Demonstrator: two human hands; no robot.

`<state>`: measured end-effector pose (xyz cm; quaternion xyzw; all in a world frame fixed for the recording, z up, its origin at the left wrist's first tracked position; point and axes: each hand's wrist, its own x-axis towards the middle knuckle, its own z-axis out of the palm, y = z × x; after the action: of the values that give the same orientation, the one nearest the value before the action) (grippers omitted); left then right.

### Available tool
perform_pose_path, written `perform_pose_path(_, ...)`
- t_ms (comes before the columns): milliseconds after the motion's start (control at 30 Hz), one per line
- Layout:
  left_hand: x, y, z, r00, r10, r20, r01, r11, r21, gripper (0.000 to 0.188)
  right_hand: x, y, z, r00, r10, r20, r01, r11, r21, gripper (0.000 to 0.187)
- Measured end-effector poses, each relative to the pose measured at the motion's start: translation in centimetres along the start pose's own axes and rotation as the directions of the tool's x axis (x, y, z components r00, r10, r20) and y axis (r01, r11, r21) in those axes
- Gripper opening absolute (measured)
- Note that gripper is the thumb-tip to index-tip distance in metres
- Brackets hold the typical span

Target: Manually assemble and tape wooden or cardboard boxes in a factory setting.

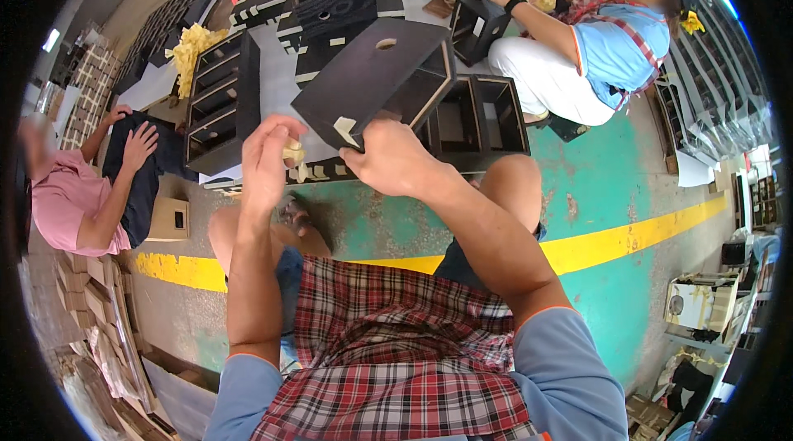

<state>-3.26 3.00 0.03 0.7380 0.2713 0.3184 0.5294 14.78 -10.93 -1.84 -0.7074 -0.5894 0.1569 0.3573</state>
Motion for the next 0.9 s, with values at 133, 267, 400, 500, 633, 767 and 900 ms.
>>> perform_pose_path(133, 0.3, 0.3, 1.7, 0.975, -0.092, -0.201, 0.096, 0.995, 0.013, 0.040, 0.0, -1.6, -0.6, 0.990, 0.013, -0.139, 0.020, 0.972, 0.235, 0.030)
perform_pose_path(267, 0.6, -0.1, 1.4, 0.961, -0.269, 0.066, 0.277, 0.923, -0.267, 0.044, -0.7, -1.5, -1.2, 0.997, 0.048, -0.066, -0.024, 0.945, 0.326, 0.027)
perform_pose_path(400, 0.6, 0.5, 1.5, 0.960, -0.258, 0.106, 0.279, 0.878, -0.388, 0.039, -0.8, -1.2, -1.1, 0.998, 0.043, -0.049, -0.022, 0.934, 0.358, 0.032)
perform_pose_path(500, 0.9, -0.5, 1.3, 0.964, -0.218, 0.150, 0.264, 0.830, -0.492, 0.034, -0.9, -1.2, -1.1, 0.997, 0.044, -0.066, -0.016, 0.926, 0.377, 0.033)
perform_pose_path(633, 0.8, -0.6, 1.2, 0.985, -0.140, 0.103, 0.174, 0.804, -0.569, 0.030, -1.1, -1.9, -1.2, 0.999, 0.028, -0.029, -0.011, 0.879, 0.477, 0.040)
perform_pose_path(767, 0.9, -1.1, 0.6, 0.996, -0.076, 0.050, 0.091, 0.812, -0.576, 0.034, -1.6, -1.4, -2.3, 0.984, -0.038, 0.175, -0.093, 0.728, 0.679, 0.069)
perform_pose_path(900, 0.4, 0.1, -0.1, 0.995, -0.053, 0.087, 0.092, 0.835, -0.542, 0.036, -1.6, 2.0, -2.1, 0.947, -0.183, 0.264, -0.151, 0.472, 0.868, 0.085)
